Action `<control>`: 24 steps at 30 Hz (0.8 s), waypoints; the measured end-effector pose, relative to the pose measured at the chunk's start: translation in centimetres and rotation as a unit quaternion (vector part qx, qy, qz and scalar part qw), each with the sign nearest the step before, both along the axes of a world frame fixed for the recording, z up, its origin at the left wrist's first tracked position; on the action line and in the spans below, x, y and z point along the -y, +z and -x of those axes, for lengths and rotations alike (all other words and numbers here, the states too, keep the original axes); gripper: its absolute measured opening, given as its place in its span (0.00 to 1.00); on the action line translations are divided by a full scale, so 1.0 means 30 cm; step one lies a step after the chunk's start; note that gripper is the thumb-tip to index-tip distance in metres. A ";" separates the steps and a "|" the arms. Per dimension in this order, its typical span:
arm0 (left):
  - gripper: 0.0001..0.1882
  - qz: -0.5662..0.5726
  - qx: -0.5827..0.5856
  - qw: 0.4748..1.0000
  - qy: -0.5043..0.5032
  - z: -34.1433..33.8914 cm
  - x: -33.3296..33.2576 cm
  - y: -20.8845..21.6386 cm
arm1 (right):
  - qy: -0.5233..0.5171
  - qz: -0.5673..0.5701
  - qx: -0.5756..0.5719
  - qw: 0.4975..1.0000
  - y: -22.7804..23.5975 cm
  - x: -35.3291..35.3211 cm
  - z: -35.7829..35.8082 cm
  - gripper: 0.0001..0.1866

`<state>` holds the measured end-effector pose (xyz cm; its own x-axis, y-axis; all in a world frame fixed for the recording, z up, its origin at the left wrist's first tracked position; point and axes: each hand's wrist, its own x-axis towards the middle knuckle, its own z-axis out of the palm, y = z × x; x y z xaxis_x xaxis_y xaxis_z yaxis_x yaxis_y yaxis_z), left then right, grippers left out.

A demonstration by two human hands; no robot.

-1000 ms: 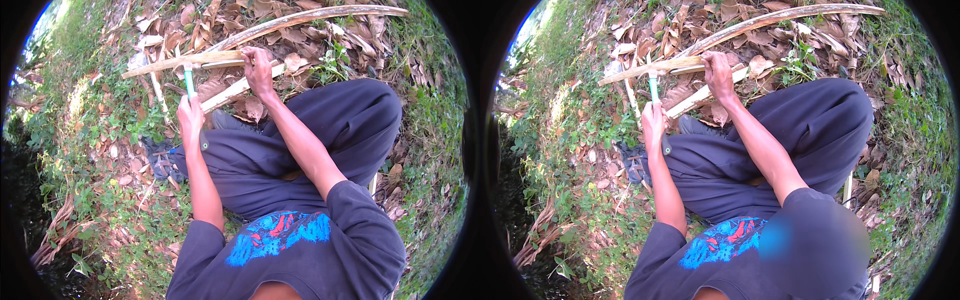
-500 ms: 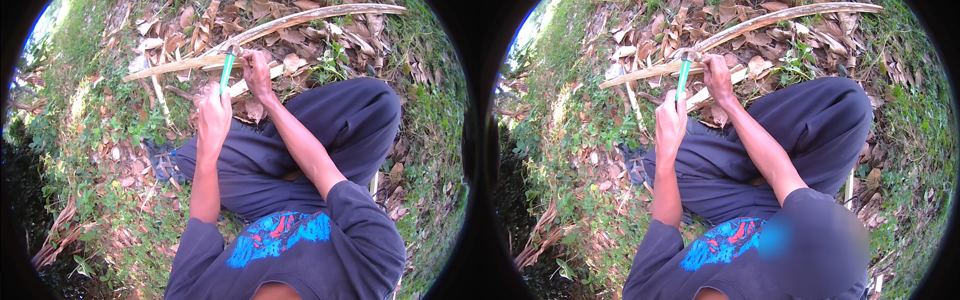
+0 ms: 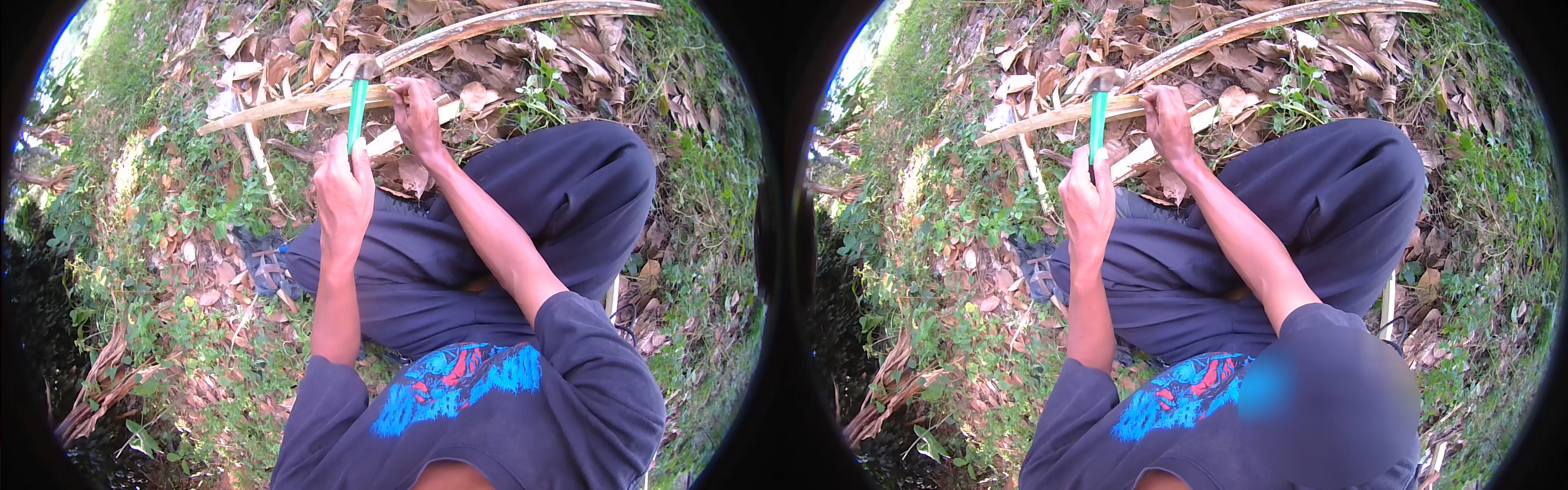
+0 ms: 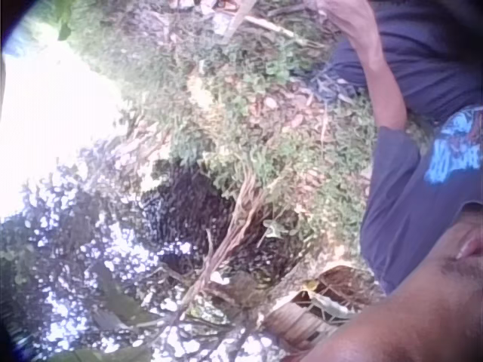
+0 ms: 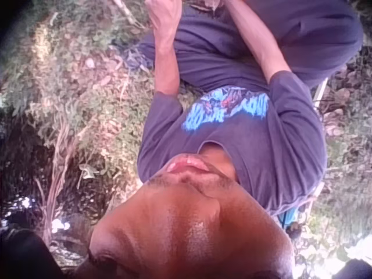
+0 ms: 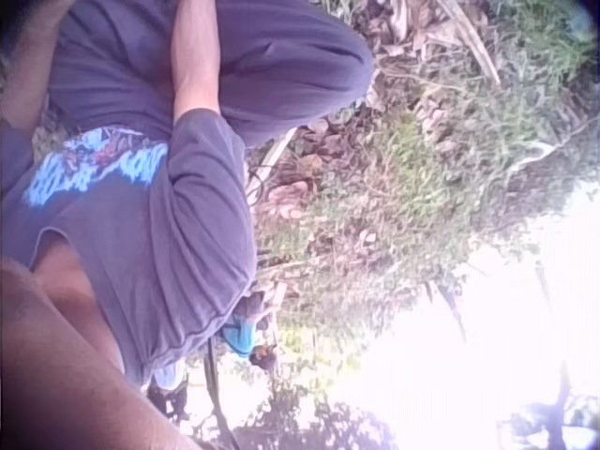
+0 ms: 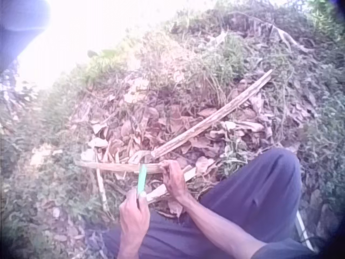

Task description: The person sits on the ground and uses a small axe to split and shape thin wooden sticks. They repeatedly strike the wood to create notches and refine the pieces, occasionally adjusting the wood's position on the ground.

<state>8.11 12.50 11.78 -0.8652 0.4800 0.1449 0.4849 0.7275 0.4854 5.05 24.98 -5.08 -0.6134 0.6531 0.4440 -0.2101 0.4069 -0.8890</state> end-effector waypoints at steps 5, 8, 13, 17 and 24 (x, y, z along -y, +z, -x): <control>0.12 0.004 0.022 1.000 -0.005 0.008 0.016 -0.042 | 0.003 0.001 0.010 1.000 0.009 -0.006 0.012 0.06; 0.12 0.003 0.034 0.999 0.010 0.004 0.009 -0.004 | 0.001 0.002 -0.012 1.000 0.010 -0.008 0.013 0.05; 0.11 0.029 0.038 0.999 0.019 0.002 0.009 -0.004 | 0.007 0.012 0.000 1.000 0.013 -0.007 0.010 0.05; 0.11 0.028 0.022 0.999 0.005 0.015 0.022 0.007 | 0.009 0.012 -0.005 1.000 0.016 0.001 -0.009 0.06; 0.14 0.048 -0.008 0.999 -0.015 0.023 0.062 -0.064 | 0.010 -0.006 0.003 1.000 0.032 0.009 0.003 0.06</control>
